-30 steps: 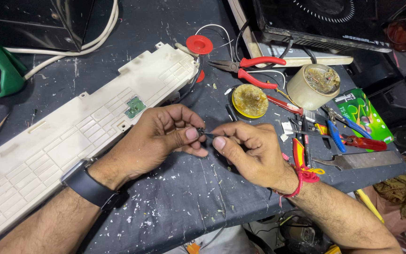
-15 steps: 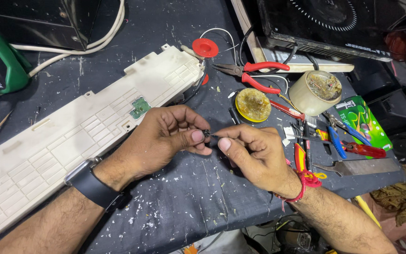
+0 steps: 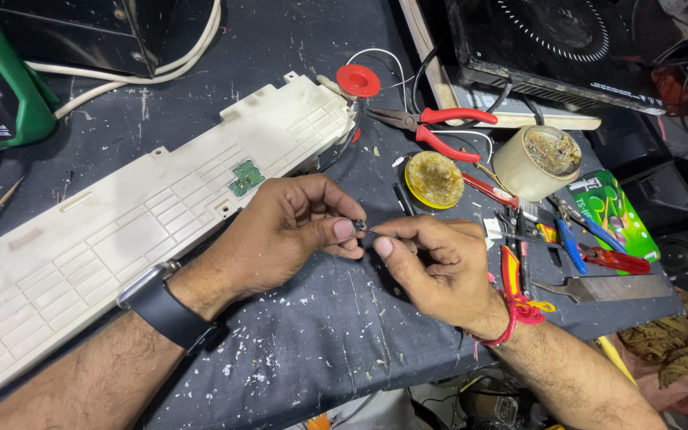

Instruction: The person is repairing a small electronic component. They use pliers to strip the insulation from a wire and then twist the exposed wire ends together. The work is performed on a cluttered workbench with various tools and electronic parts visible.

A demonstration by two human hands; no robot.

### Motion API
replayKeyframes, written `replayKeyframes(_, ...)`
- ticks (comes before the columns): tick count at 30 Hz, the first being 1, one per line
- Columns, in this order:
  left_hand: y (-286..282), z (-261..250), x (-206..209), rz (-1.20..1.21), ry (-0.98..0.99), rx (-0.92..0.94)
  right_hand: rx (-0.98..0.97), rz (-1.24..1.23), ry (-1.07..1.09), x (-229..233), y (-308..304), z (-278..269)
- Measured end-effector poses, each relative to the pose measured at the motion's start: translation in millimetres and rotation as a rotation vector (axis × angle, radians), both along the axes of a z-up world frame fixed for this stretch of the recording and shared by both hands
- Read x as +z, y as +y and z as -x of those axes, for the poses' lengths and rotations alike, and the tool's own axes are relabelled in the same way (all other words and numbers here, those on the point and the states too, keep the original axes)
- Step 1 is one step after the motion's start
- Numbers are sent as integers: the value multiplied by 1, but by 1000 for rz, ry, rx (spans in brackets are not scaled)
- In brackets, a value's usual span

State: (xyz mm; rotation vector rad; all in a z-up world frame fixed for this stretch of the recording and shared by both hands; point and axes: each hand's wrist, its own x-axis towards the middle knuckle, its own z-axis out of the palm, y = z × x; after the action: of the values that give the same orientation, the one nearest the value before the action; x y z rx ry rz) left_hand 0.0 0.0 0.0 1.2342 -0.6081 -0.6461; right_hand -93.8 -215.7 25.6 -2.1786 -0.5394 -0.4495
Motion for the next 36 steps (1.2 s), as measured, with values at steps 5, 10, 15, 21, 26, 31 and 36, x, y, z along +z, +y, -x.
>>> replayKeyframes(5,0,0,3,-19,-6,4,-27,-3,-11,2,-2,2)
replayKeyframes(10,0,0,2,-8,-16,-3,-59,15,-29,3,-3,3)
replayKeyframes(15,-1,0,-1,8,-9,-5,-36,30,-55,3,-2,1)
replayKeyframes(21,1,0,0,-19,-10,-18,-59,19,-30,4,-3,2)
replayKeyframes(26,1,1,2,-8,-21,-30,-39,21,-21,3,-3,2)
replayKeyframes(31,1,5,10,-123,-110,24,-51,26,-50,6,-5,3)
replayKeyframes(36,3,10,14,-258,-340,75,-20,21,-8,8,-9,2)
